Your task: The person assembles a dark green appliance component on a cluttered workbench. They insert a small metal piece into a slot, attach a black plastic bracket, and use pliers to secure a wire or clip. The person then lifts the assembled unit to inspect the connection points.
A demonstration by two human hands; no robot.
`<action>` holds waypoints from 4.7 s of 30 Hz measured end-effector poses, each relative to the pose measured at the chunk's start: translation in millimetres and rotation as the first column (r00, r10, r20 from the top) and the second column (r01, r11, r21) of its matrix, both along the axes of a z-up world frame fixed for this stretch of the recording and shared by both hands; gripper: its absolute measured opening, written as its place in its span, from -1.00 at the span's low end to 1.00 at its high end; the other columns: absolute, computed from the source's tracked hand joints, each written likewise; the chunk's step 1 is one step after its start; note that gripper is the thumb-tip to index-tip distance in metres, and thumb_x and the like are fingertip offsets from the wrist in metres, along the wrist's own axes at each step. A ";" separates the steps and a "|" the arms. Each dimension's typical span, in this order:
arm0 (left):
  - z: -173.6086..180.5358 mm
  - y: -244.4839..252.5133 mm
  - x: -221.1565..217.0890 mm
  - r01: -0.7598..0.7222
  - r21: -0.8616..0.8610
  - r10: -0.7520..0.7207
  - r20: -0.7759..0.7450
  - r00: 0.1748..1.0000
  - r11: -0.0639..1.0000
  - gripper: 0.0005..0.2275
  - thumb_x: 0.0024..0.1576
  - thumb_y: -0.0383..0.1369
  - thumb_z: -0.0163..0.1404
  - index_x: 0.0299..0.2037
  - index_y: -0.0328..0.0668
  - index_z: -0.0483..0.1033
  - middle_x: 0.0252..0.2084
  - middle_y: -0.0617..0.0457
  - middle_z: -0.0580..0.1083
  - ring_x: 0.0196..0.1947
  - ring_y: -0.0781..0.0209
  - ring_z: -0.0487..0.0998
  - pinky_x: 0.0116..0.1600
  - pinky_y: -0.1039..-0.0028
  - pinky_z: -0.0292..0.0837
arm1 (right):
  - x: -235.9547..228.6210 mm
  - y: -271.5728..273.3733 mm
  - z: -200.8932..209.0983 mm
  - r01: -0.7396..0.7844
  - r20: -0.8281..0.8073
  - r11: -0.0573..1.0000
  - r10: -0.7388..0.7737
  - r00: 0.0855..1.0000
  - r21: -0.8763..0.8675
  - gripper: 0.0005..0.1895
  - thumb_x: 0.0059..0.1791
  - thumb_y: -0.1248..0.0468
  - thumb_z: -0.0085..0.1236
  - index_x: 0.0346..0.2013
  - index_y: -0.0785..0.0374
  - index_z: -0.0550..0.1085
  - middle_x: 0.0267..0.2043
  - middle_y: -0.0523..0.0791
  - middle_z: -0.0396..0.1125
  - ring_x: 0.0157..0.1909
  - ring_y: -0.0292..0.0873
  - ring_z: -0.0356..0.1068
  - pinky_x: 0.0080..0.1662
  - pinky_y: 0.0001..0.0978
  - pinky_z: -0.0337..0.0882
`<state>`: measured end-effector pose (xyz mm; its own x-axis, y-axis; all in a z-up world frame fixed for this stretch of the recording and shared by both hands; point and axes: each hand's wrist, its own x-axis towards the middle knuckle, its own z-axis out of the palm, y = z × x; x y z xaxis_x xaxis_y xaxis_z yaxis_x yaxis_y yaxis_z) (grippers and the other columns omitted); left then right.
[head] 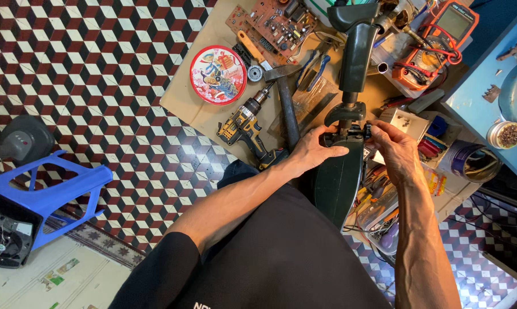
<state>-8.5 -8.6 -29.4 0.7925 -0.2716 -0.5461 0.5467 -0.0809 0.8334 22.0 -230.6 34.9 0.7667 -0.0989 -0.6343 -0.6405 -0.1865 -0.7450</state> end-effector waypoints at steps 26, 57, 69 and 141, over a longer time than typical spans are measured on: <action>-3.0 -0.2 -3.0 -0.014 -0.056 0.014 -0.008 1.000 0.998 -0.24 -0.14 0.00 0.29 0.22 -0.29 0.40 0.03 -0.19 0.57 0.01 0.04 0.62 0.14 0.32 0.47 | 0.0 2.9 3.1 -0.047 0.003 0.996 0.048 0.999 -0.082 -0.50 0.09 0.16 0.16 0.26 0.38 0.43 -0.23 -0.11 0.47 -0.14 -0.31 0.39 -0.01 -0.45 0.38; 1.0 0.8 -1.9 -0.012 -0.045 0.013 0.013 1.000 0.999 -0.26 -0.12 -0.02 0.30 0.22 -0.31 0.40 0.10 -0.16 0.52 0.09 0.05 0.56 0.17 0.30 0.43 | -1.1 1.4 1.2 -0.012 0.006 1.000 0.012 1.000 -0.014 -0.43 0.06 0.14 0.19 0.27 0.43 0.41 -0.20 -0.10 0.45 -0.16 -0.29 0.38 -0.06 -0.43 0.40; 2.3 1.5 -0.7 -0.009 -0.022 0.010 0.042 0.999 1.000 -0.28 -0.13 -0.01 0.31 0.18 -0.32 0.44 0.08 -0.16 0.53 0.07 0.05 0.57 0.17 0.32 0.44 | -0.6 0.9 -0.1 -0.002 0.004 1.000 0.002 1.000 0.000 -0.45 0.07 0.17 0.18 0.27 0.45 0.40 -0.20 -0.10 0.45 -0.18 -0.31 0.38 -0.08 -0.47 0.39; 28.8 -23.0 -4.9 0.009 0.299 -0.080 0.227 0.971 0.954 -0.15 -0.09 0.12 0.26 0.27 -0.44 0.35 0.22 -0.34 0.41 0.25 -0.19 0.40 0.30 0.17 0.30 | -85.1 32.6 -38.4 0.601 0.191 0.742 -0.662 0.724 0.297 -0.65 0.14 0.21 0.09 0.16 0.28 0.32 -0.02 -0.05 0.38 -0.02 -0.19 0.44 0.04 -0.39 0.45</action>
<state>-13.4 -31.6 -0.5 0.8981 -0.1652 -0.4075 0.3294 -0.3611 0.8724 -63.1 -197.9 -3.5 0.7107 -0.5177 -0.4763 -0.3237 0.3604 -0.8748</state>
